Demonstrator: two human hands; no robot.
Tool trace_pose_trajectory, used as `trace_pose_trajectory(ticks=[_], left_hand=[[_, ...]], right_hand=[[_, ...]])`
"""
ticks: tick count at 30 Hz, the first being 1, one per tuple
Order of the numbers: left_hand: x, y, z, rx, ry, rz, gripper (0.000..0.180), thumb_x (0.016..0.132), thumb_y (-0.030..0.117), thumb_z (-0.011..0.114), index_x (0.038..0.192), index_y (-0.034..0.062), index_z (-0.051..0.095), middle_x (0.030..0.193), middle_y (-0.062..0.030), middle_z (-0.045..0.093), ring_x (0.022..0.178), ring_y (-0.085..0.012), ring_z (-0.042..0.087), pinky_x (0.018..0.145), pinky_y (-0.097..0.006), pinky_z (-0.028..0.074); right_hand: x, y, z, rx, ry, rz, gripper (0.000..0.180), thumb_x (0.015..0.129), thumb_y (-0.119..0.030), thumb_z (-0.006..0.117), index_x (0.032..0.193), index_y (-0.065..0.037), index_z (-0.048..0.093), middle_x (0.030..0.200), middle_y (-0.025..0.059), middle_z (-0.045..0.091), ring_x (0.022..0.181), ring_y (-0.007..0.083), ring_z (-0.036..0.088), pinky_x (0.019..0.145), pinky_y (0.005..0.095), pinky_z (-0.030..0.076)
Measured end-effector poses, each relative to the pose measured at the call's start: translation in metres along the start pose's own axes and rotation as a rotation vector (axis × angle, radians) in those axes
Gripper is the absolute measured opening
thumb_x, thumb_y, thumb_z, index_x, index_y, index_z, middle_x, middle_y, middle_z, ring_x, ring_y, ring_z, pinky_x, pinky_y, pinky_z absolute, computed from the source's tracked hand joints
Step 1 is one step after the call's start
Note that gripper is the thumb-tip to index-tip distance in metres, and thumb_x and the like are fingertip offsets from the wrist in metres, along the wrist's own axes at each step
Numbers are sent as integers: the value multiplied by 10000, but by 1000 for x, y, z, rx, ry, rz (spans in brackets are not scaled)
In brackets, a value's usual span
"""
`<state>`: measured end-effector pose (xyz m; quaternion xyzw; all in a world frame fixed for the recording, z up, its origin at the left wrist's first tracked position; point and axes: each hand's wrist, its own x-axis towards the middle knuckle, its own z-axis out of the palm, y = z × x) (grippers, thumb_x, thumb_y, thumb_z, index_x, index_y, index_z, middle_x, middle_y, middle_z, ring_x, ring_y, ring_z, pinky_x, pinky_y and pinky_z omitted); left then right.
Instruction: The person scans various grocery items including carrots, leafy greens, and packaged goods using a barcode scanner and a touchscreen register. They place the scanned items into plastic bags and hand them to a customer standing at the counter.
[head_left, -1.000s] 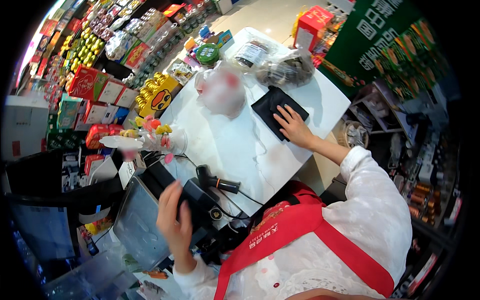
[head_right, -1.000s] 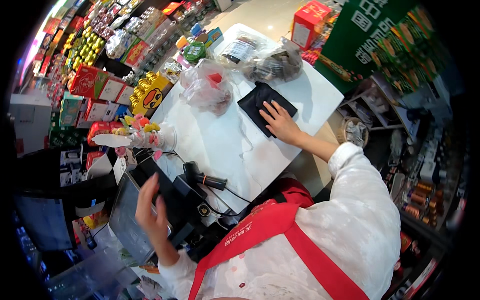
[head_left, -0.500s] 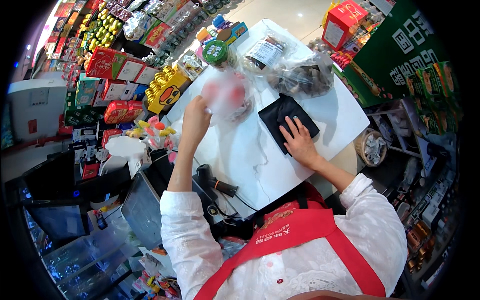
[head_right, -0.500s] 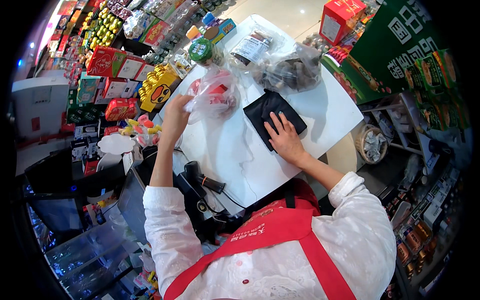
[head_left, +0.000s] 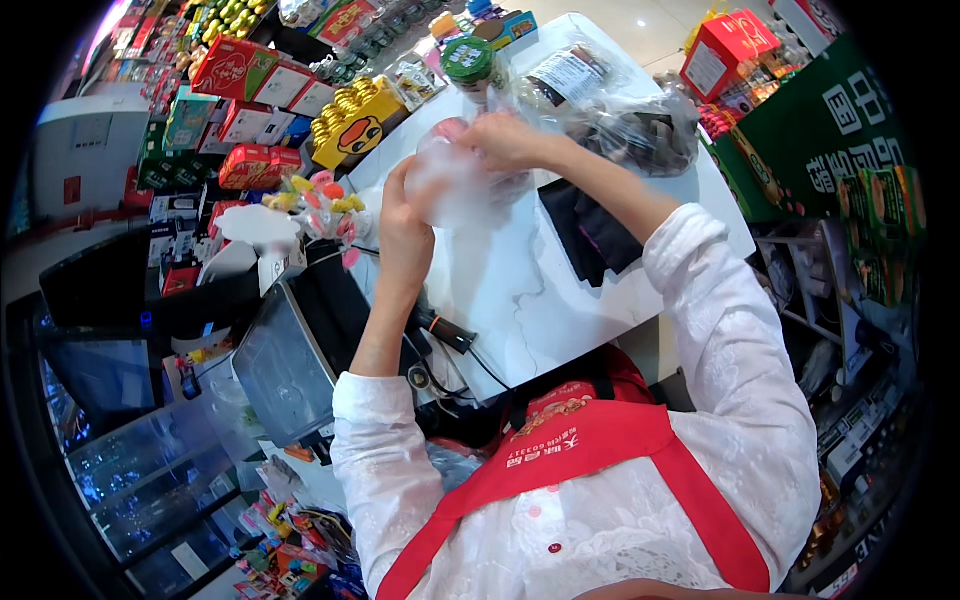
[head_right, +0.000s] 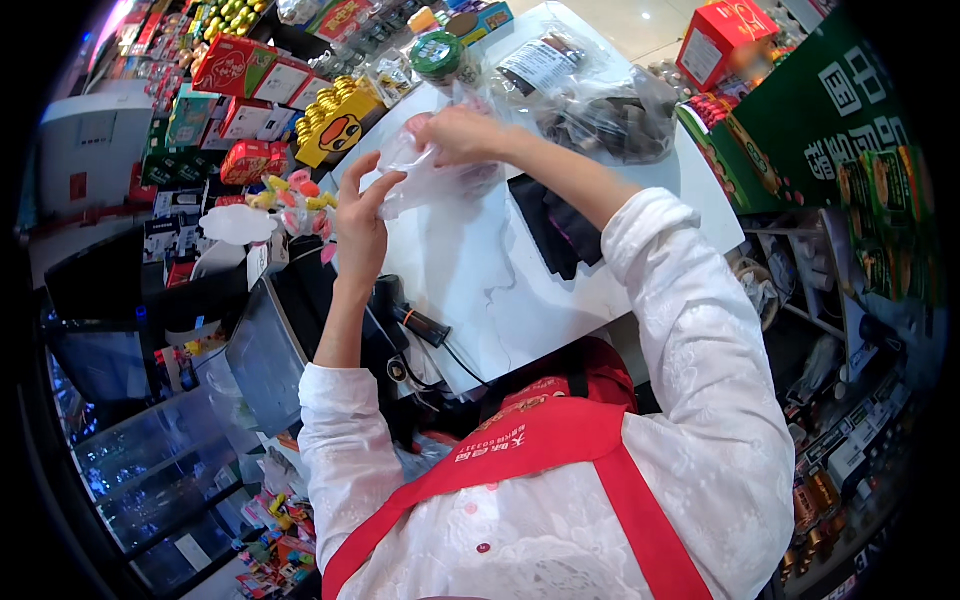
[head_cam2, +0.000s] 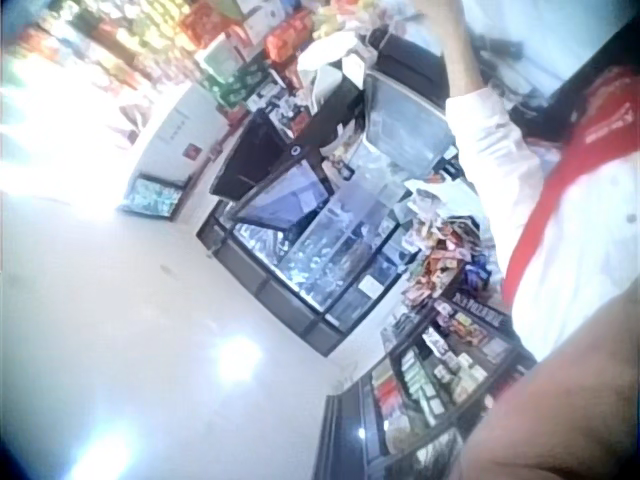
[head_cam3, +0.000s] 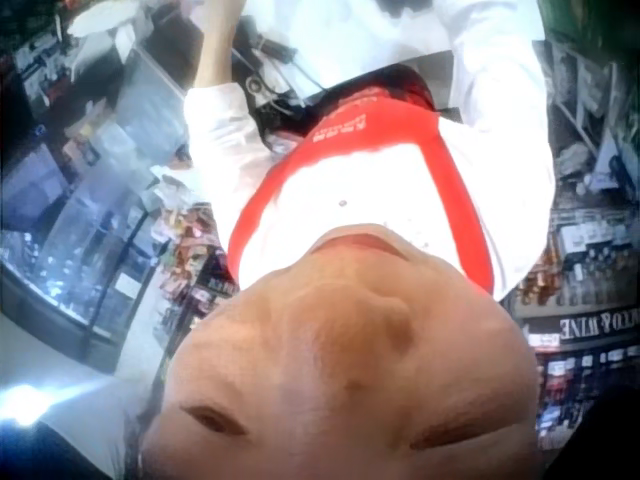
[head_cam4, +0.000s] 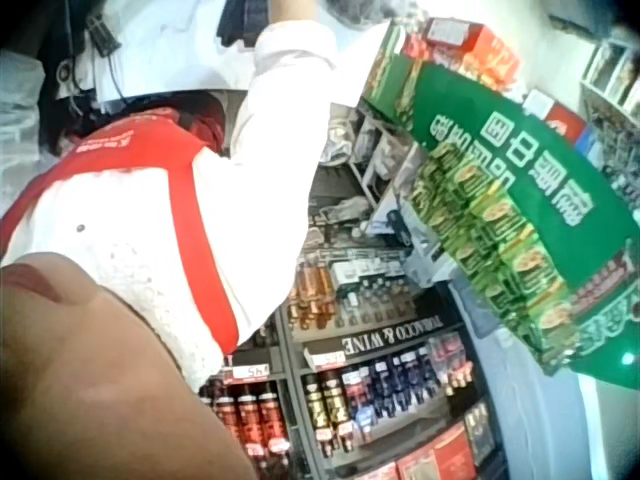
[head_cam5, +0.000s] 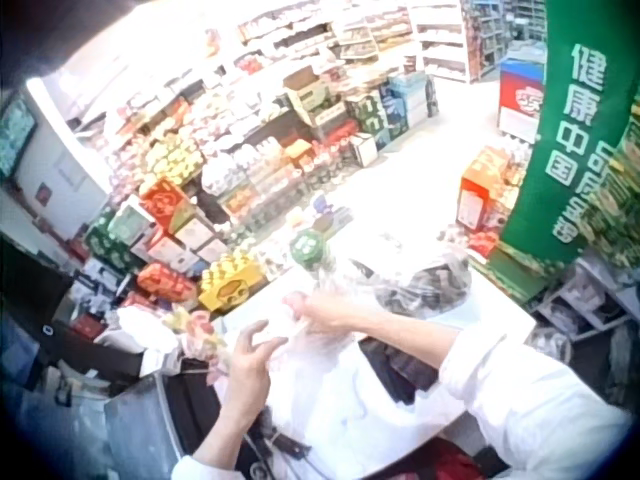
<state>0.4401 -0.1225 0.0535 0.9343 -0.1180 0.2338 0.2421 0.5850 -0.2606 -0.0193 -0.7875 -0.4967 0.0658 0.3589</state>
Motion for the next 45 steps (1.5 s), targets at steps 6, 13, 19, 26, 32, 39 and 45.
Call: trace_pose_trajectory(ticks=[6,13,19,26,32,39,45], left_hand=[[-44,0,-13,-72,-187,-157,412,682,-134,503,1043,40,599,810,-124,551,757,-264,573,669,-316,462],[-31,18,-10,-260,-330,-521,540,752,39,669,1259,82,485,859,-147,541,716,-255,552,647,-273,449],[-26,1,13,-300,-248,-83,308,818,56,628,1118,27,564,850,-85,538,666,-144,526,618,-238,429],[-57,10,-30,-614,-407,-634,302,747,-106,443,979,0,605,802,-60,623,720,-100,573,632,-231,453],[-71,29,-58,-556,-454,-588,308,725,-117,461,967,-4,615,802,-46,616,716,-101,572,651,-223,452],[-105,28,-61,-576,-463,-681,284,746,-99,517,989,11,616,829,-67,624,712,-119,583,673,-236,462],[-113,33,-75,-453,-528,-428,352,735,-55,594,1075,33,583,870,-98,599,790,-235,591,728,-283,464]], right_hand=[[-8,37,-32,265,172,101,215,790,-198,654,911,-22,679,832,95,675,788,207,626,721,297,488],[-13,-2,-46,613,236,147,278,906,-316,565,916,-65,682,784,8,631,751,85,565,684,229,456],[-20,-4,-55,331,366,96,189,890,-224,574,936,-58,653,728,41,575,686,162,537,680,285,441],[-75,-42,-45,-32,370,36,280,829,-78,595,1107,-61,569,944,140,600,813,283,598,726,344,469],[-92,-53,-1,285,142,162,483,808,-64,614,1266,-70,460,1124,129,590,975,258,597,837,333,462],[-88,-56,35,-343,183,28,488,754,-48,628,1228,-91,521,1094,157,595,984,260,600,818,321,481],[-64,-50,8,44,470,4,398,683,140,482,1013,-20,637,934,157,650,849,251,652,769,303,509]])
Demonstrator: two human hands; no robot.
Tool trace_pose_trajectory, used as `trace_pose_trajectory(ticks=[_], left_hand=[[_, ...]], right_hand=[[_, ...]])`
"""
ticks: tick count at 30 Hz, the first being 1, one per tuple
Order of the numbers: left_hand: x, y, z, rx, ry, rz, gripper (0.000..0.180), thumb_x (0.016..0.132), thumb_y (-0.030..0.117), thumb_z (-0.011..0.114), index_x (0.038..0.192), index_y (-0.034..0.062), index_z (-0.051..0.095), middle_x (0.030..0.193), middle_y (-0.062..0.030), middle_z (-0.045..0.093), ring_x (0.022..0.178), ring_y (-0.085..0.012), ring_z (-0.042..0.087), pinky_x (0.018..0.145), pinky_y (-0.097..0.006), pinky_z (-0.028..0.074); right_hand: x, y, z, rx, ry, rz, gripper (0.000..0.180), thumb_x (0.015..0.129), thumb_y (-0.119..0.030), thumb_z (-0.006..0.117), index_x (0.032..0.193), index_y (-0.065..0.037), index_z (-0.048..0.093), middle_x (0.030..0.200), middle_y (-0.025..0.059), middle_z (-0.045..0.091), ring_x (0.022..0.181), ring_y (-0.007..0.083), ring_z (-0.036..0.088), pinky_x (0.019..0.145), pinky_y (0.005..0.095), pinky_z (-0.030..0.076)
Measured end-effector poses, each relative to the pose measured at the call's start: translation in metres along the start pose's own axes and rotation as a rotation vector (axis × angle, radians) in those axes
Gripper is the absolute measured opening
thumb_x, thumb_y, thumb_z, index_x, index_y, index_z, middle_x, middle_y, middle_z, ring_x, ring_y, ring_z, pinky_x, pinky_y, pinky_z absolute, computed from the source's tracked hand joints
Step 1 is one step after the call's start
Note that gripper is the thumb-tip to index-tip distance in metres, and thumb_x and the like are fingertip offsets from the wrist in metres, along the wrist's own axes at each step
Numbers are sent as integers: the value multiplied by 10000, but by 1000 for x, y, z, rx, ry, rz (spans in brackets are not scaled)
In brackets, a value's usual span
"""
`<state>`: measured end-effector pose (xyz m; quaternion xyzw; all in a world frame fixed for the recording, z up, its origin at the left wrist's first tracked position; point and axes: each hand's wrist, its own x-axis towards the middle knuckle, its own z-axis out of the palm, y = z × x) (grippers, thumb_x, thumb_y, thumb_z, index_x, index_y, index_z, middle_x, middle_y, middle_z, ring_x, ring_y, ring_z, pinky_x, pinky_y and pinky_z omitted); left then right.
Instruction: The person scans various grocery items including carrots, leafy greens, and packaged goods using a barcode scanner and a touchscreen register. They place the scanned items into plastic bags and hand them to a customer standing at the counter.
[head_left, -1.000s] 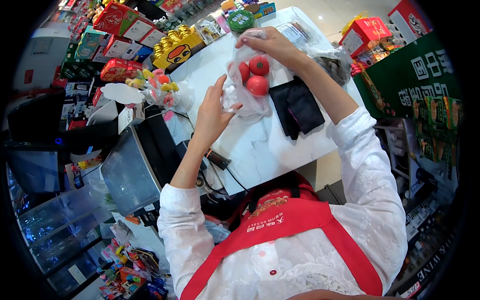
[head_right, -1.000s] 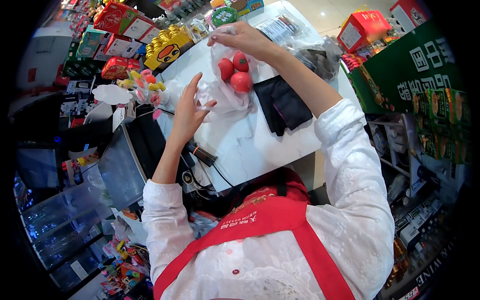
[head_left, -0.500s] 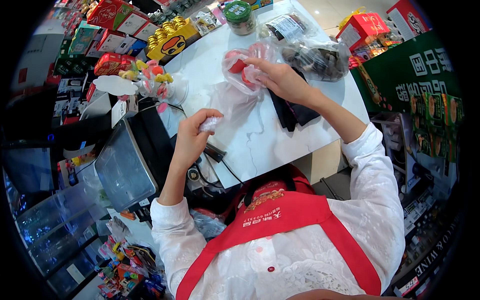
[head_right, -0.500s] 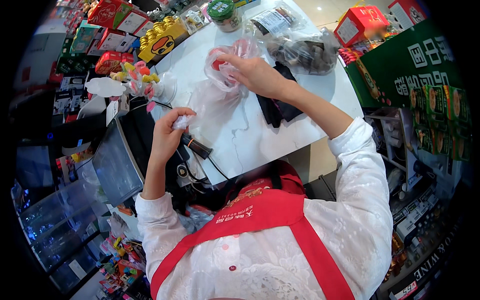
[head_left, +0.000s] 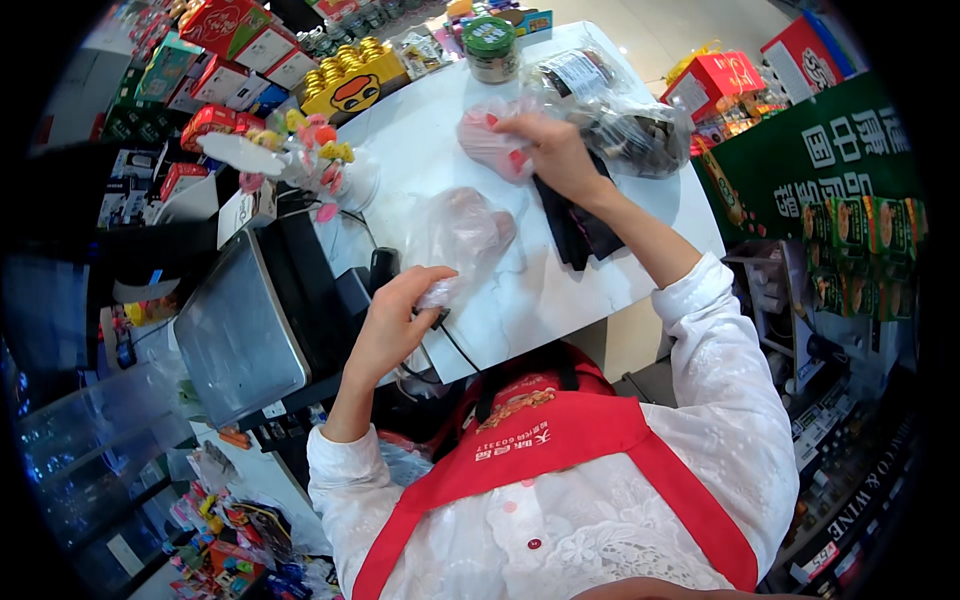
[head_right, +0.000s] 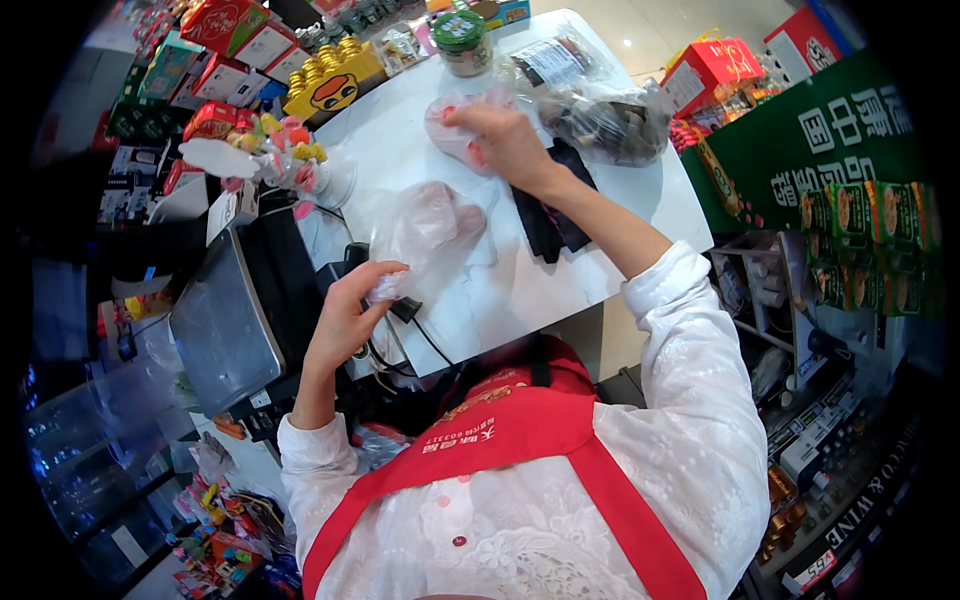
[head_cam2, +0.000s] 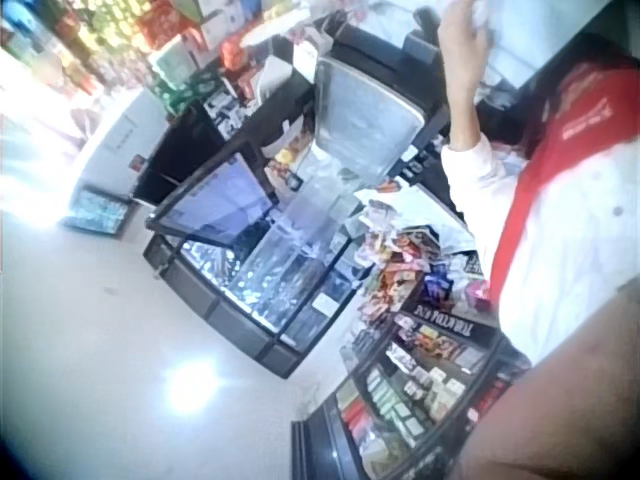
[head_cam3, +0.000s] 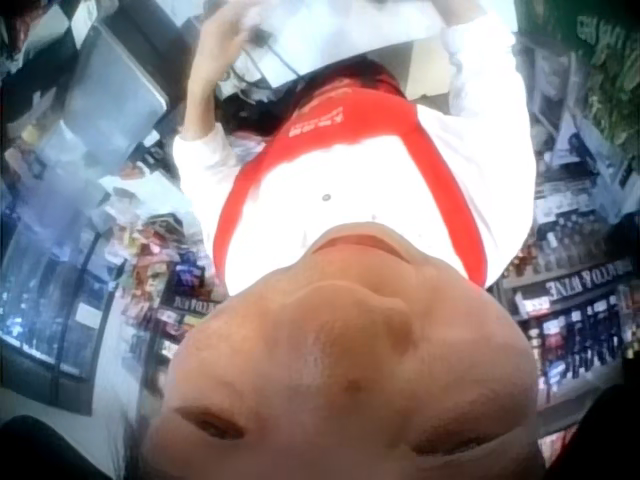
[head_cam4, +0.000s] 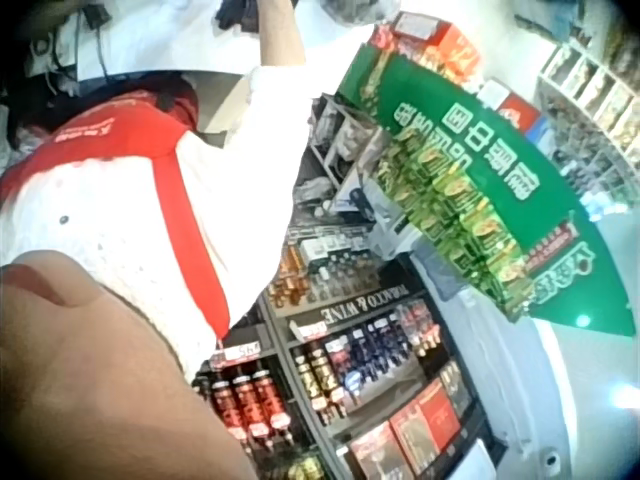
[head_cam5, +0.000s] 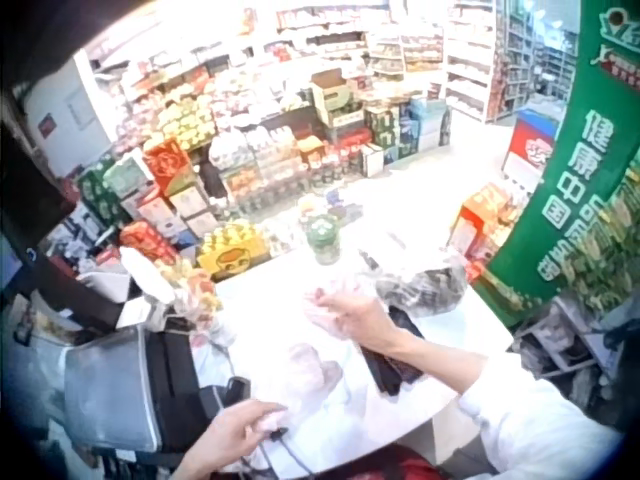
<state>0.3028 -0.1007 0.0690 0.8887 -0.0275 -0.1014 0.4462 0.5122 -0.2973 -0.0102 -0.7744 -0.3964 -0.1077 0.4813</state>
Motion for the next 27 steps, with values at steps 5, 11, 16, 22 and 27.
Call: trace_pose_trajectory(ticks=[5,11,16,22,27], left_hand=[[-28,1,-12,9,8,103,460,776,62,665,1202,27,494,1148,-140,491,1027,-297,521,857,-326,431],[-73,-29,-30,-156,293,113,619,788,108,682,1314,13,371,1252,-176,436,1120,-303,485,919,-342,415],[-121,-56,-55,-1036,334,36,870,864,202,629,1443,50,-2,1425,-210,233,1208,-281,413,915,-366,454],[-208,-96,-117,-1132,813,46,772,896,289,579,1454,101,80,1429,-147,248,1163,-262,465,857,-401,493],[-268,-146,-163,-808,976,-73,684,906,191,558,1443,71,151,1437,-154,247,1171,-249,457,844,-363,504]], right_hand=[[47,-44,-11,286,-32,144,409,660,180,385,951,31,630,895,64,649,849,119,605,808,235,473],[99,-166,4,553,-164,4,276,801,99,446,963,1,647,852,36,646,797,89,603,745,222,478],[150,-294,62,809,-365,-210,162,873,18,493,1005,39,585,864,107,630,734,156,610,644,257,484],[179,-380,178,988,-373,-260,167,876,55,474,945,20,621,815,48,619,678,81,558,629,204,468],[170,-393,261,676,-453,-258,179,905,-30,492,1016,-4,631,836,39,620,754,78,575,696,216,464]])
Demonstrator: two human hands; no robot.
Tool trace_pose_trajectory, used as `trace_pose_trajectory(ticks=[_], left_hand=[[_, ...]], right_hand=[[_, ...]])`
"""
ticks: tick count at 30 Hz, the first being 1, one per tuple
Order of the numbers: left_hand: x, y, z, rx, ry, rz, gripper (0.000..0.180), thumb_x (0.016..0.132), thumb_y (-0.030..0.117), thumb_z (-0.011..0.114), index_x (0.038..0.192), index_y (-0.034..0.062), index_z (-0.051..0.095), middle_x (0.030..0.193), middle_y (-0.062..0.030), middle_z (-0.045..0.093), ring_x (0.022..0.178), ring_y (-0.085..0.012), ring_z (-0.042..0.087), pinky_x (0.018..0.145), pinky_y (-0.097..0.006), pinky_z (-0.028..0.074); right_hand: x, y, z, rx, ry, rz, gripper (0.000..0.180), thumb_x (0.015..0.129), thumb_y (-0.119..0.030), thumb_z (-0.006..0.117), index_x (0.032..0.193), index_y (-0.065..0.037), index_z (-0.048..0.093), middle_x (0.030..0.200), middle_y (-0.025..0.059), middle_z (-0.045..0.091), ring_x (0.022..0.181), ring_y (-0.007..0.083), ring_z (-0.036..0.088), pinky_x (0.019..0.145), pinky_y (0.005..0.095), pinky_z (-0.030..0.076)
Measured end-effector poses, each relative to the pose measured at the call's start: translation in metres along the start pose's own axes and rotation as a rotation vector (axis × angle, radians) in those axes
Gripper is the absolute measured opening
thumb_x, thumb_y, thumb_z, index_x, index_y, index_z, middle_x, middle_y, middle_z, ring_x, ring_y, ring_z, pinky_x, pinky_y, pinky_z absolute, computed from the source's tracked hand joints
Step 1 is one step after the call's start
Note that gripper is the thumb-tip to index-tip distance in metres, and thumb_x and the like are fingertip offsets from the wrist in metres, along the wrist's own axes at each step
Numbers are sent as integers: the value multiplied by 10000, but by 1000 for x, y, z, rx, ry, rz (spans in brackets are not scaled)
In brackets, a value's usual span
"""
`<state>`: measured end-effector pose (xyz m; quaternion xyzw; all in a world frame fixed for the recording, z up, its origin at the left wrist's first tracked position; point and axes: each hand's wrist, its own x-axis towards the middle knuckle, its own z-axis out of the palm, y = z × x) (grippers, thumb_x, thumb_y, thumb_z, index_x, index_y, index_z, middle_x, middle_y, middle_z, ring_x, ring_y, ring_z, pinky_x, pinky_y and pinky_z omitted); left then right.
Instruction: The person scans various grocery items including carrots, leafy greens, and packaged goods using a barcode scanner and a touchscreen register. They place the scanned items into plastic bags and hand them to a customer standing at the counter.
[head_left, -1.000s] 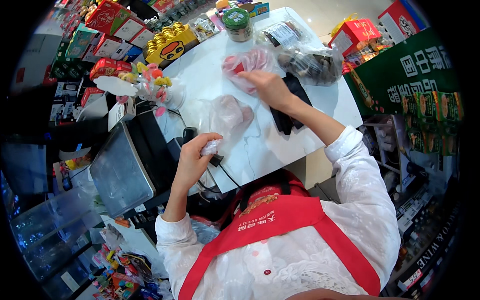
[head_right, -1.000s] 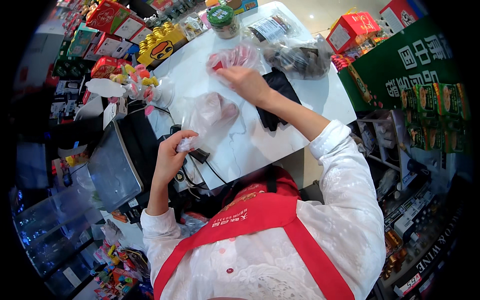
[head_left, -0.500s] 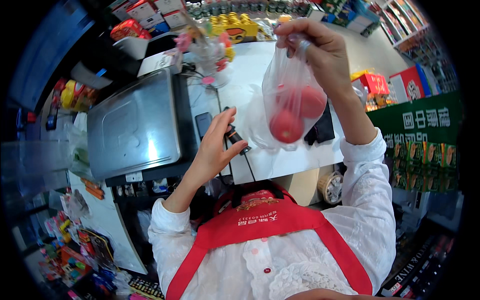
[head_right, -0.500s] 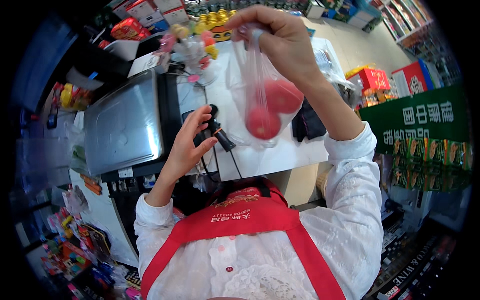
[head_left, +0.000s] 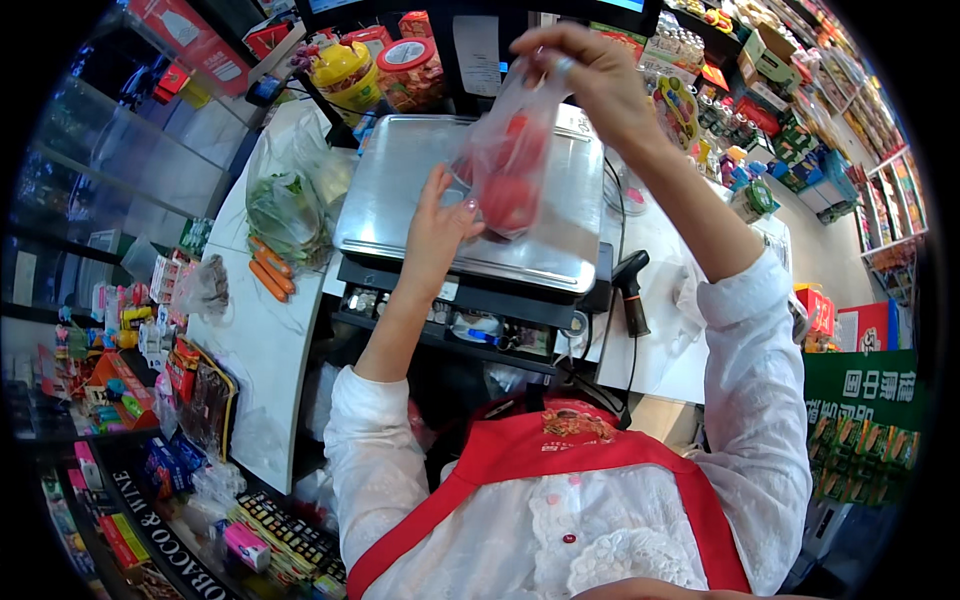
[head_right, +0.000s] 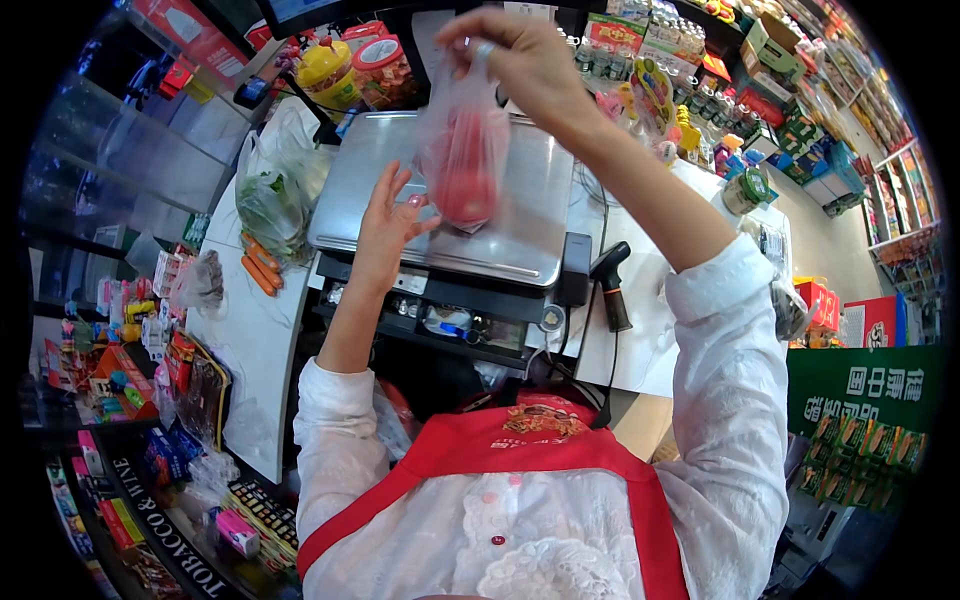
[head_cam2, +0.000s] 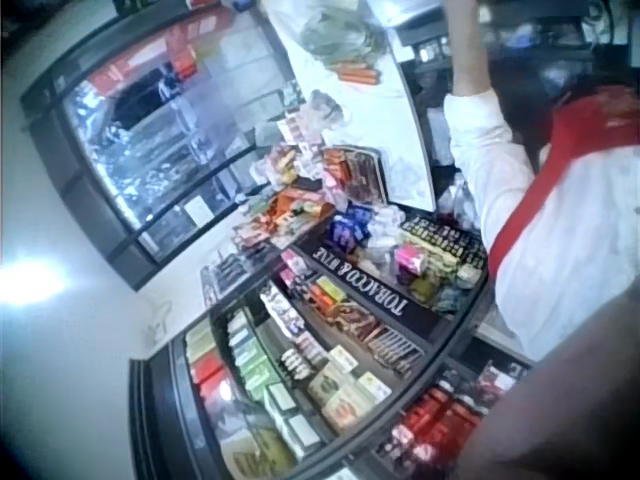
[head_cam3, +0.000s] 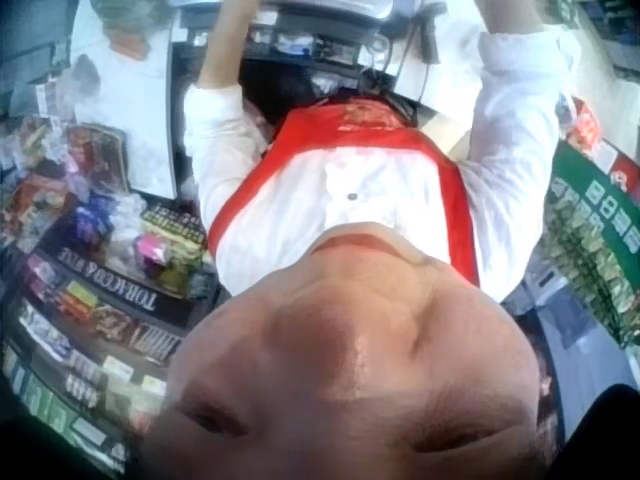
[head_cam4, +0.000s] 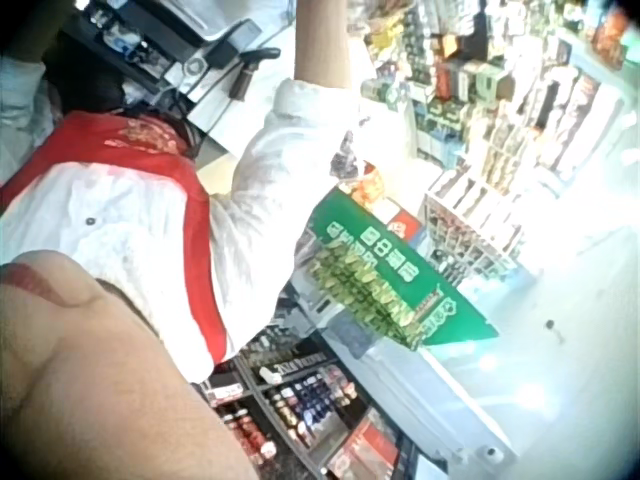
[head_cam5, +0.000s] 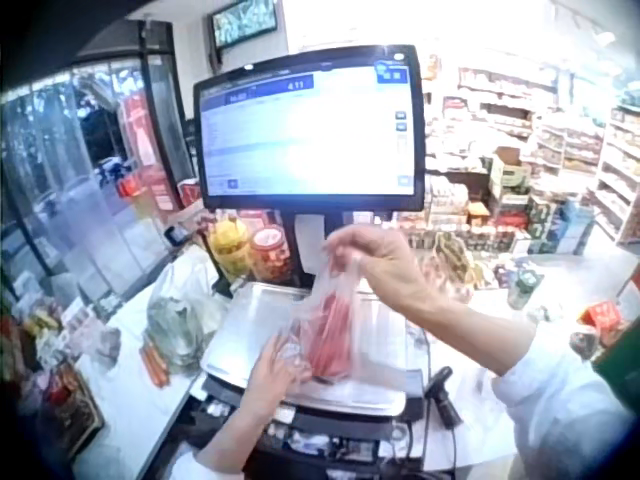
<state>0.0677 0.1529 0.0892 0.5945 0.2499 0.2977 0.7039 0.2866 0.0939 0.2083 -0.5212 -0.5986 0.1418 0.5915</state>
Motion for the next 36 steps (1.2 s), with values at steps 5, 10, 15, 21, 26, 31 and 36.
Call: trace_pose_trajectory(ticks=[5,10,15,21,26,31,36], left_hand=[[7,-1,-28,498,38,196,809,800,214,690,1405,-2,198,1417,-227,250,1200,-295,424,940,-402,421],[26,7,-18,940,-25,517,939,693,273,765,1395,-21,215,1417,-257,239,1303,-392,263,1081,-440,227],[45,12,-10,1026,-113,602,1031,610,333,811,1382,-24,228,1415,-259,234,1314,-428,211,1084,-467,205],[44,32,-20,1023,-144,603,1053,600,328,822,1387,-18,215,1418,-256,225,1321,-418,202,1086,-471,202],[43,30,-13,975,-205,557,1050,620,334,811,1394,-17,195,1428,-252,208,1328,-409,192,1091,-468,197],[37,34,-26,977,-197,544,1030,645,305,799,1399,-20,177,1427,-262,203,1333,-401,187,1091,-459,198],[30,40,-38,957,-201,464,1011,662,276,789,1398,-32,167,1426,-271,204,1334,-399,190,1093,-448,198]], right_hand=[[-3,17,10,-171,-62,-17,250,777,85,484,950,8,647,825,66,645,783,118,604,760,245,470],[-14,-2,0,-460,-313,67,337,700,128,470,976,21,633,934,140,657,903,234,629,856,310,472],[-18,-31,-19,-744,-565,-64,546,726,30,600,1252,-72,496,1241,127,533,1182,284,469,980,398,406],[30,-67,-18,-606,-3,-98,412,840,-118,589,1236,-56,495,1075,123,615,952,283,596,828,379,474],[84,-27,-13,-783,399,-497,275,855,-133,571,1114,-46,530,1054,106,615,894,306,595,766,388,484],[106,-46,5,-955,338,-518,390,842,-64,506,1212,36,434,1137,215,544,1050,400,497,911,405,414],[69,-40,8,-1009,354,-308,283,860,-176,591,1110,-67,517,1100,66,610,920,250,584,780,370,470]])
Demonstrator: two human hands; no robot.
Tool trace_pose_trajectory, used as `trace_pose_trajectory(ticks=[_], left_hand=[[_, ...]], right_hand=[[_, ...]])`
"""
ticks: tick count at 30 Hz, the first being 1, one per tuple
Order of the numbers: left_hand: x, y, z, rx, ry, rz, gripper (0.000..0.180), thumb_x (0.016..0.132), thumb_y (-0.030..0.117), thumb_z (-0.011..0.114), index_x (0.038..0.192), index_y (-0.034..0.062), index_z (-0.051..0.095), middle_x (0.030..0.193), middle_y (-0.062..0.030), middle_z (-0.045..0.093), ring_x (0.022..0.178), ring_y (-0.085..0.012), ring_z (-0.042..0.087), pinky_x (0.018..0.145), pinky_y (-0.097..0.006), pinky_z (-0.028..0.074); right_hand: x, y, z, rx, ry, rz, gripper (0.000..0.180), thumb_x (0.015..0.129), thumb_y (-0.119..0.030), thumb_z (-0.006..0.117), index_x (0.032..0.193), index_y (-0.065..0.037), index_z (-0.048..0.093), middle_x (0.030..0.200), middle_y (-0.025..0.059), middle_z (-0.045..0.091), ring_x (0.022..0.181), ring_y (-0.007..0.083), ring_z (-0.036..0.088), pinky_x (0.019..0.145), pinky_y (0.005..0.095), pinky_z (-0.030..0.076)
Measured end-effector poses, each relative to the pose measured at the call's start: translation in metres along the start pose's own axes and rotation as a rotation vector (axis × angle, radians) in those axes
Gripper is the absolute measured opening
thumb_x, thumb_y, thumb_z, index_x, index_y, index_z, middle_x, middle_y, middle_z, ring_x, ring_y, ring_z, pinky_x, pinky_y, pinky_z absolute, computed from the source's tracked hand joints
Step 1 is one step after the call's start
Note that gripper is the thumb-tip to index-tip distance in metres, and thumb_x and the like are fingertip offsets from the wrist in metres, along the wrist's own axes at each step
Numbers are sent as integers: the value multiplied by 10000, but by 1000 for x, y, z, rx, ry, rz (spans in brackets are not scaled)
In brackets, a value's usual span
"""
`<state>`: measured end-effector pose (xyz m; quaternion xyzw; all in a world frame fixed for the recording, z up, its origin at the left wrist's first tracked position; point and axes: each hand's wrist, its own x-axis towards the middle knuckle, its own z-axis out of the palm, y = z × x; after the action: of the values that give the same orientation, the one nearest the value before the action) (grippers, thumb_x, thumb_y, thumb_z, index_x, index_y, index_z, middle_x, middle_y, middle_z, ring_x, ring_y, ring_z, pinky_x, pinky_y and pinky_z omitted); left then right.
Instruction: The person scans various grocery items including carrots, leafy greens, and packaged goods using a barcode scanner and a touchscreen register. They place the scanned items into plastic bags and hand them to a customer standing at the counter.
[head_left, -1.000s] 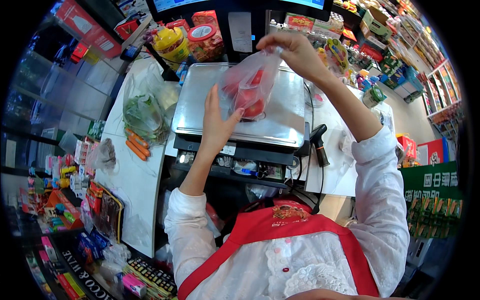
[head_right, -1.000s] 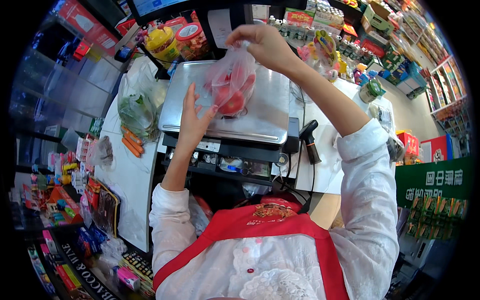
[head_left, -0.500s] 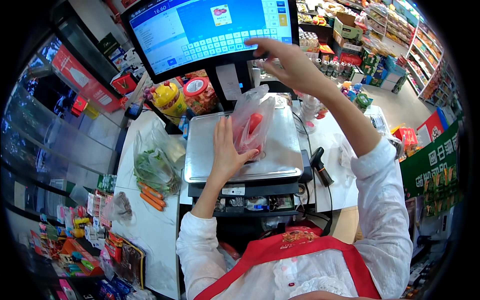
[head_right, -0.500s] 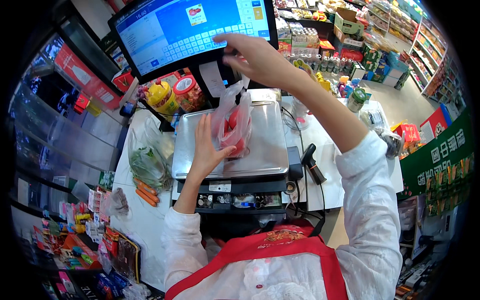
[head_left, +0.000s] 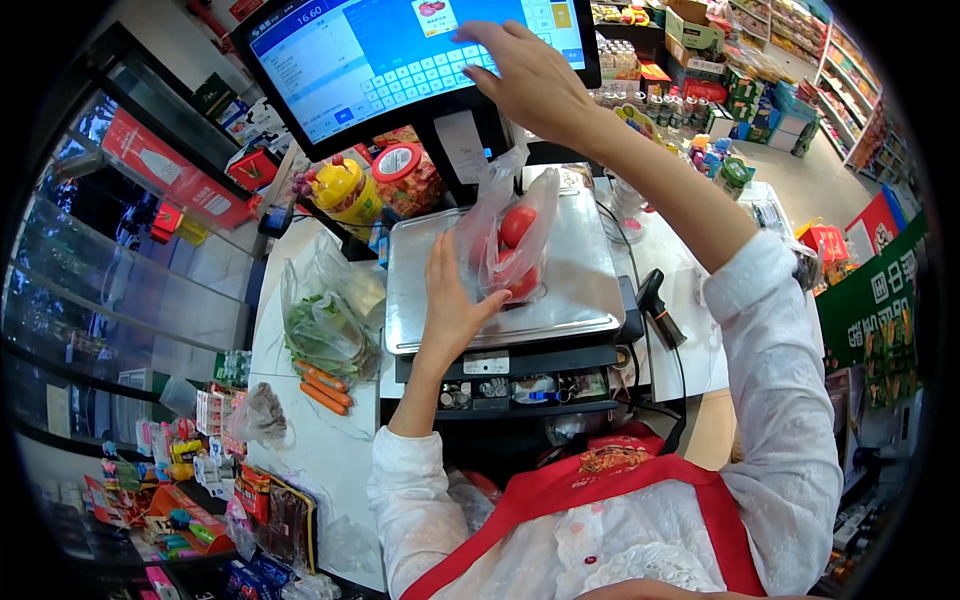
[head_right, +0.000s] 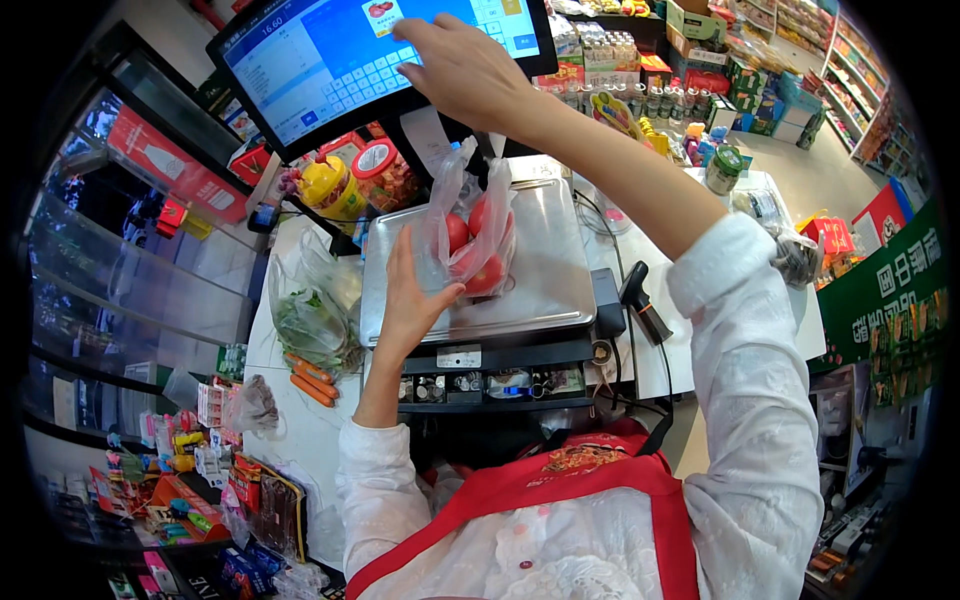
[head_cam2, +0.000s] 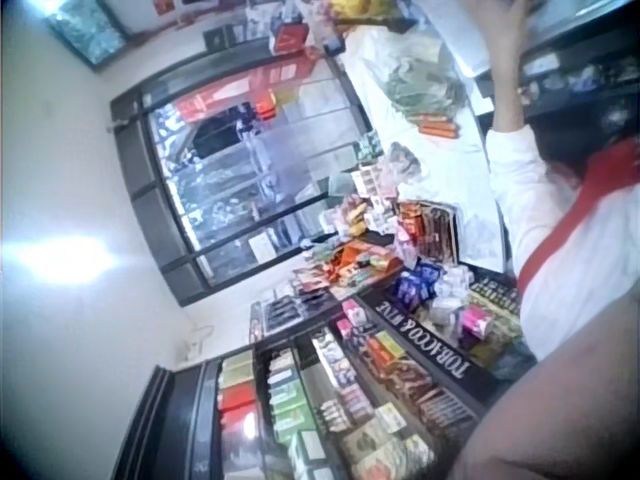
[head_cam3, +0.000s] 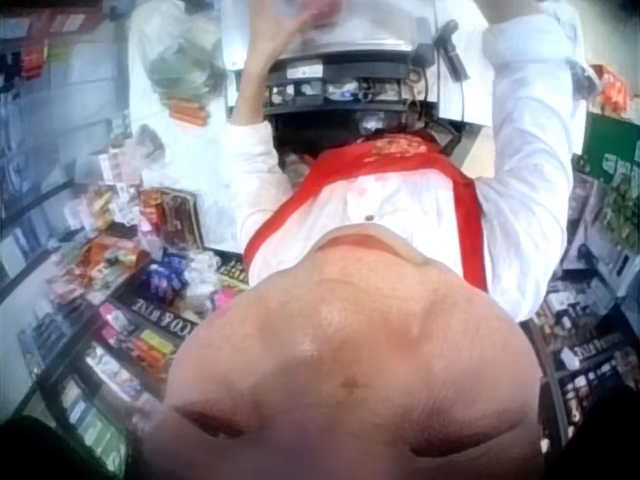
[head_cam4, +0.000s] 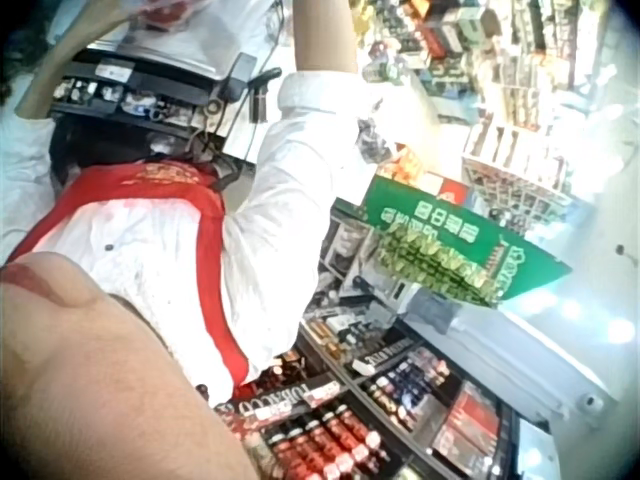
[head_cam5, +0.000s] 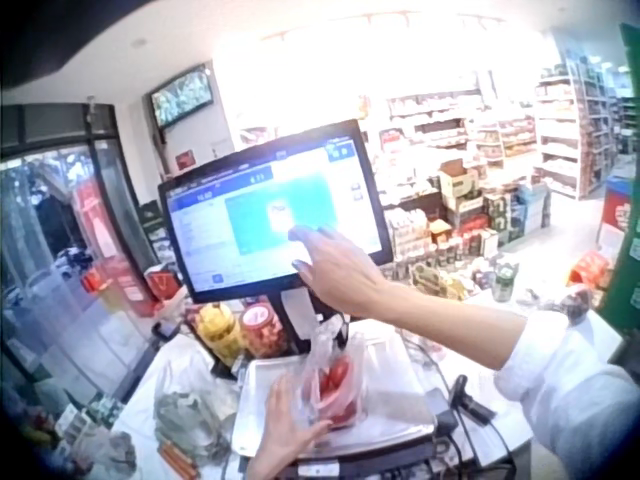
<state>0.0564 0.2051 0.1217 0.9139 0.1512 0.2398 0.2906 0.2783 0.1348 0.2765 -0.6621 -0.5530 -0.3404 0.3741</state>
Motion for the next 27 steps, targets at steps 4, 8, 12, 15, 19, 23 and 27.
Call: trace_pose_trajectory(ticks=[4,8,12,15,19,23,27], left_hand=[[0,-10,-2,-13,8,-8,1032,647,278,796,1396,-43,162,1425,-272,209,1331,-402,198,1095,-445,193],[18,-9,6,14,-11,66,1091,610,321,811,1398,-47,151,1428,-274,203,1338,-400,190,1102,-441,179],[29,-14,22,40,44,149,997,579,402,801,1311,-52,298,1327,-262,330,1234,-387,324,1044,-455,250],[63,14,36,350,-432,-73,402,679,397,711,778,9,676,750,-164,635,885,-297,580,904,-434,348],[47,-31,72,210,305,266,235,759,192,585,561,68,608,561,-122,585,672,-312,599,782,-419,416],[25,-31,33,-51,610,135,76,736,94,573,755,58,637,720,-135,631,677,-343,602,697,-413,473],[-44,-43,-52,-277,510,-126,187,734,62,550,885,57,660,857,-143,640,754,-314,623,691,-396,504]], right_hand=[[-44,7,-27,75,-475,85,476,805,-281,658,1194,-59,495,1119,105,593,1015,297,552,851,410,443],[-75,24,-18,245,-688,14,633,718,-297,728,1254,-64,484,1048,147,611,1013,335,557,877,405,441],[-61,-19,7,304,-942,44,218,717,-128,679,867,14,607,780,185,592,679,322,585,597,389,442],[-71,-42,24,547,-709,-96,137,722,-88,645,778,13,571,719,163,555,638,300,557,564,368,428],[-55,-90,7,625,-666,-31,88,722,21,597,801,25,558,705,114,521,631,216,535,566,293,416],[-55,-116,7,862,-717,51,124,760,66,597,877,27,603,761,77,568,709,155,576,625,266,450],[-48,-144,2,1009,-635,-14,359,756,26,626,1105,-1,545,1040,53,560,858,137,554,709,234,439]])
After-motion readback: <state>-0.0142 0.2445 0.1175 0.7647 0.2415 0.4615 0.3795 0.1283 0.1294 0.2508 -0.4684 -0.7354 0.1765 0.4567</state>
